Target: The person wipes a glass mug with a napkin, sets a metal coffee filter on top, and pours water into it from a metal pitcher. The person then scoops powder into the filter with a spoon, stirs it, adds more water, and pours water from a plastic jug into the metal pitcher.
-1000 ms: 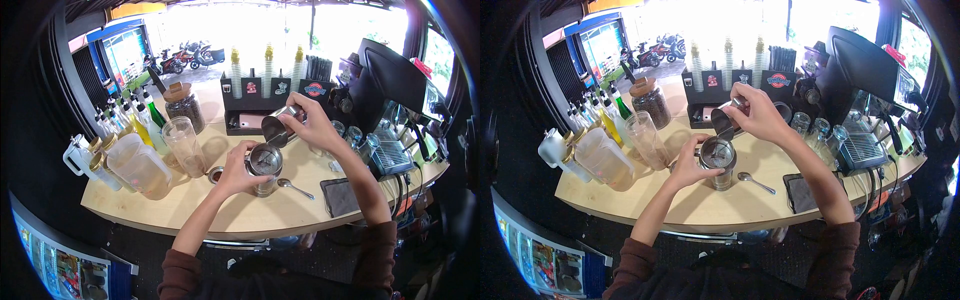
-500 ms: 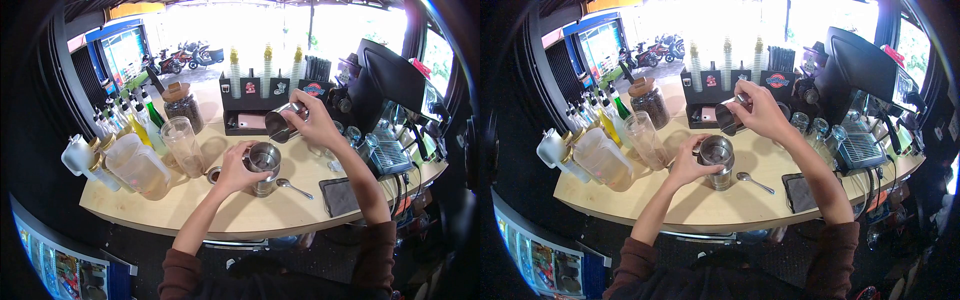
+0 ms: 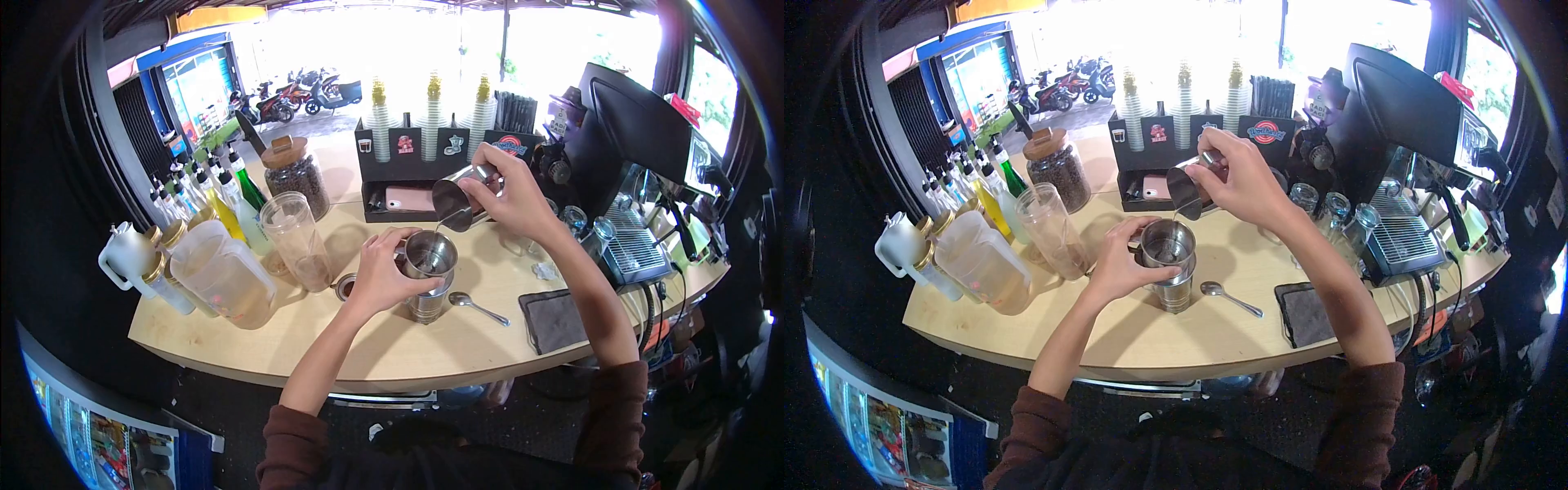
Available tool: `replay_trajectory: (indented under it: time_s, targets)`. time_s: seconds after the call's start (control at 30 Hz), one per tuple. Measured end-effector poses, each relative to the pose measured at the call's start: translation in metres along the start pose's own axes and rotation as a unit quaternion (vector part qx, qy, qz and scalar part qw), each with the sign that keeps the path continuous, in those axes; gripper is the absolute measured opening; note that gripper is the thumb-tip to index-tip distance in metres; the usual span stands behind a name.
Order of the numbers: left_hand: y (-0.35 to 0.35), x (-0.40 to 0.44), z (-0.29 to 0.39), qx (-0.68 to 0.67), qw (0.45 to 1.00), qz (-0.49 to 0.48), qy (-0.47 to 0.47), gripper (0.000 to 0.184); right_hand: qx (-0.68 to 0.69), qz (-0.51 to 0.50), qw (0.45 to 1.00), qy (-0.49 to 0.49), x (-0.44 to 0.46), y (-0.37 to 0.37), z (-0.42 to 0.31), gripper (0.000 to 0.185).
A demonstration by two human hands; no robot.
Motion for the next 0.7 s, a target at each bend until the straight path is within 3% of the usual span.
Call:
replay_trajectory:
  time_s: [0.17, 0.27, 0.47, 0.53, 0.7]
  targets:
    - [0.002, -0.001, -0.002, -0.003, 1.000, 0.007, 0.011, 0.075, 0.032, 0.010, 0.999, 0.001, -0.002, 0.000, -0.002, 0.025]
    - [0.001, -0.001, -0.007, -0.020, 1.000, 0.012, 0.015, 0.076, 0.094, 0.013, 0.994, -0.055, -0.008, 0.000, 0.013, 0.023]
    - [0.011, 0.001, 0.003, 0.004, 1.000, 0.030, -0.008, 0.077, 0.122, 0.080, 0.987, -0.067, -0.025, 0.017, 0.052, 0.023]
    - [0.013, 0.002, 0.007, 0.002, 0.999, 0.032, -0.006, 0.077, 0.313, 0.095, 0.940, -0.095, -0.040, 0.013, 0.069, 0.025]
    - [0.017, 0.004, 0.017, -0.003, 1.000, 0.025, 0.007, 0.078, 0.270, 0.144, 0.946, -0.104, -0.093, 0.009, 0.118, 0.023]
Point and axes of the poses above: each hand's wrist, its own x-axis towards the middle knuckle, its own y-axis out of the back of the hand, z = x × y, the point moved 9 cm from there along x, towards the middle knuckle, and after that the axes turned 5 degrees about -z, right-handed, at the moved point
